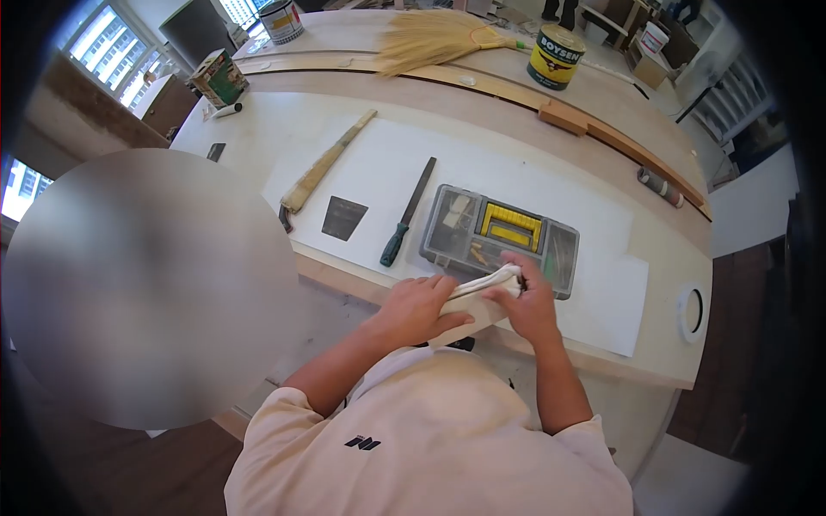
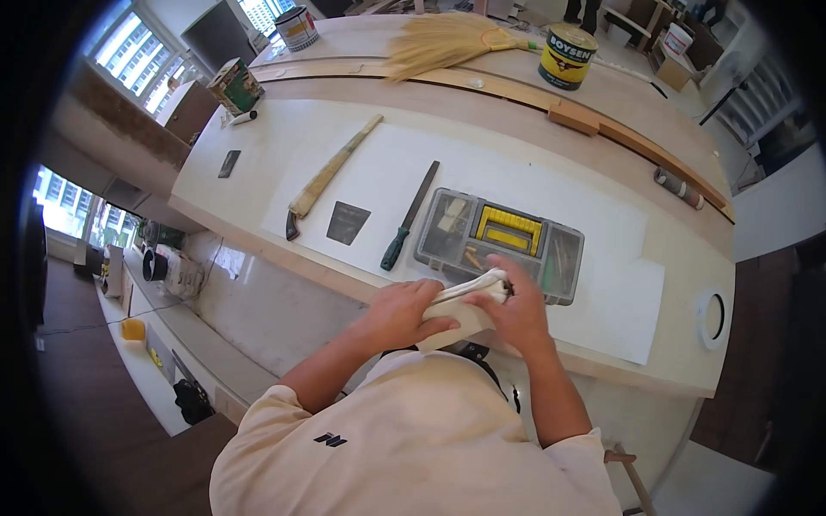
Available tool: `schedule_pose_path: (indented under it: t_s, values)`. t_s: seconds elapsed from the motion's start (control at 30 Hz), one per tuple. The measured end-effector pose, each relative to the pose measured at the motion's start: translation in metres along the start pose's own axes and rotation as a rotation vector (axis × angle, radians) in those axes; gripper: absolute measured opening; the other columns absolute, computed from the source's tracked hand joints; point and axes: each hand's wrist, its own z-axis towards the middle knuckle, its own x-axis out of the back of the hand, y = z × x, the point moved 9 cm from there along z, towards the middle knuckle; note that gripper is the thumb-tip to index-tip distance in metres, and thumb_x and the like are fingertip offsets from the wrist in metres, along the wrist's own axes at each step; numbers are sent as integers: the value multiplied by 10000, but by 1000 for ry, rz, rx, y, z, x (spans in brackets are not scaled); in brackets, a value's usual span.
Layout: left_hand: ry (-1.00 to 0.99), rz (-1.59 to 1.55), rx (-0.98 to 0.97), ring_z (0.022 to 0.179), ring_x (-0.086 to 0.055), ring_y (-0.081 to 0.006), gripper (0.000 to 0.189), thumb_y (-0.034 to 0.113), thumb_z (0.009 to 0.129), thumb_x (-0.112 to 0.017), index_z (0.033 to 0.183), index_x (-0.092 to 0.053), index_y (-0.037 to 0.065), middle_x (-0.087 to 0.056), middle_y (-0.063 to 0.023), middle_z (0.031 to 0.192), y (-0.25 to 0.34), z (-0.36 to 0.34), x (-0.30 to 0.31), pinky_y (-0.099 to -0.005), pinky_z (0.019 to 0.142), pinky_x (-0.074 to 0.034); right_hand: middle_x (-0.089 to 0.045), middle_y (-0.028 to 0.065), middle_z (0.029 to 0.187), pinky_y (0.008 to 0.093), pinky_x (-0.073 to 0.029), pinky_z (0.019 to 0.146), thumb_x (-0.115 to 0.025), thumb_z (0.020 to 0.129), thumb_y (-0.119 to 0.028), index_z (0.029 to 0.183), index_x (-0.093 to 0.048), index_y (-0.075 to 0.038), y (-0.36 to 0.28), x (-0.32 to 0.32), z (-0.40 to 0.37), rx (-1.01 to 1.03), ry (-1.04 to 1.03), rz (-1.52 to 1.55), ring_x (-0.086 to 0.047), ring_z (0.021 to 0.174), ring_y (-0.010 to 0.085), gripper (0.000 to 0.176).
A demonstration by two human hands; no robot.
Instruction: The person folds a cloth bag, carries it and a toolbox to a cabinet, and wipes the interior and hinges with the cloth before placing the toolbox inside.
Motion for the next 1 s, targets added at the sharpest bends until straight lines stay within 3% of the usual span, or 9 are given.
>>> schedule_pose_path:
  t_s: [0.13, 0.33, 0.47, 0.73, 0.8, 0.83, 0.87, 0.9, 1.0]
  values:
    - [-77, -60, 8, 815, -641, -349, 448, 464, 870, -629, 928, -538, 29, -630, -161, 864, -10, 10, -2, -448, 692, -493, -657, 148, 974, 314, -511, 748, -775, 801, -264, 1235, -562, -21, -28, 1, -6, 230, 225, -170, -646, 848, 235, 541]
    - [-202, -64, -125, 809, -634, -368, 453, 465, 867, -636, 939, -541, 28, -626, -163, 887, -40, 4, 23, -454, 689, -497, -648, 139, 823, 327, -497, 643, -733, 847, -258, 994, -630, -7, -38, -28, 3, 169, 412, -272, -634, 708, 238, 308]
    - [-48, -110, -234, 833, -624, -383, 443, 438, 847, -667, 989, -543, 37, -618, -162, 961, -73, -7, 67, -455, 702, -502, -638, 128, 762, 327, -487, 612, -725, 861, -277, 898, -618, -4, -78, -53, 11, 209, 582, -308, -610, 652, 223, 296]
    - [-188, -550, -150, 1009, -610, -322, 541, 312, 770, -788, 1174, -568, 29, -617, -156, 1094, -137, -20, 72, -383, 849, -492, -632, 100, 767, 323, -489, 651, -731, 854, -356, 969, -607, -11, -76, -74, 0, -41, 589, -261, -581, 702, 157, 384]
    - [93, -260, -148, 1061, -594, -309, 525, 302, 794, -771, 1206, -575, 42, -624, -156, 1127, -228, 2, 84, -385, 918, -469, -619, 44, 816, 273, -467, 658, -725, 870, -293, 1080, -580, -46, -58, -68, -14, -181, 588, -229, -539, 714, 105, 356]
    - [102, -517, 353, 1024, -590, -318, 499, 305, 801, -761, 1175, -584, 26, -629, -181, 1079, -275, 0, 107, -402, 912, -463, -620, 60, 862, 283, -475, 684, -727, 868, -302, 1113, -567, -45, -39, -67, -23, -276, 577, -162, -554, 766, 115, 389]
    - [481, 147, 91, 960, -591, -329, 428, 279, 825, -731, 1122, -589, 6, -628, -212, 1029, -331, -4, 120, -435, 851, -475, -620, 76, 908, 294, -483, 711, -728, 866, -311, 1146, -553, -45, -19, -65, -38, -373, 586, -82, -568, 818, 124, 424]
    - [223, -39, 461, 958, -593, -336, 379, 272, 852, -689, 1094, -591, -3, -622, -226, 1034, -430, -3, 94, -461, 806, -477, -618, 102, 956, 306, -487, 755, -731, 861, -325, 1156, -548, -34, -12, -59, -57, -384, 613, -117, -577, 879, 145, 453]
    - [-52, 272, 508, 789, -633, -371, 465, 386, 795, -708, 946, -663, -52, -655, -243, 853, -538, -7, 79, -479, 693, -509, -645, 204, 1020, 365, -507, 802, -766, 796, -429, 1190, -516, 20, 32, -53, -128, -361, 813, 24, -635, 938, 262, 647]
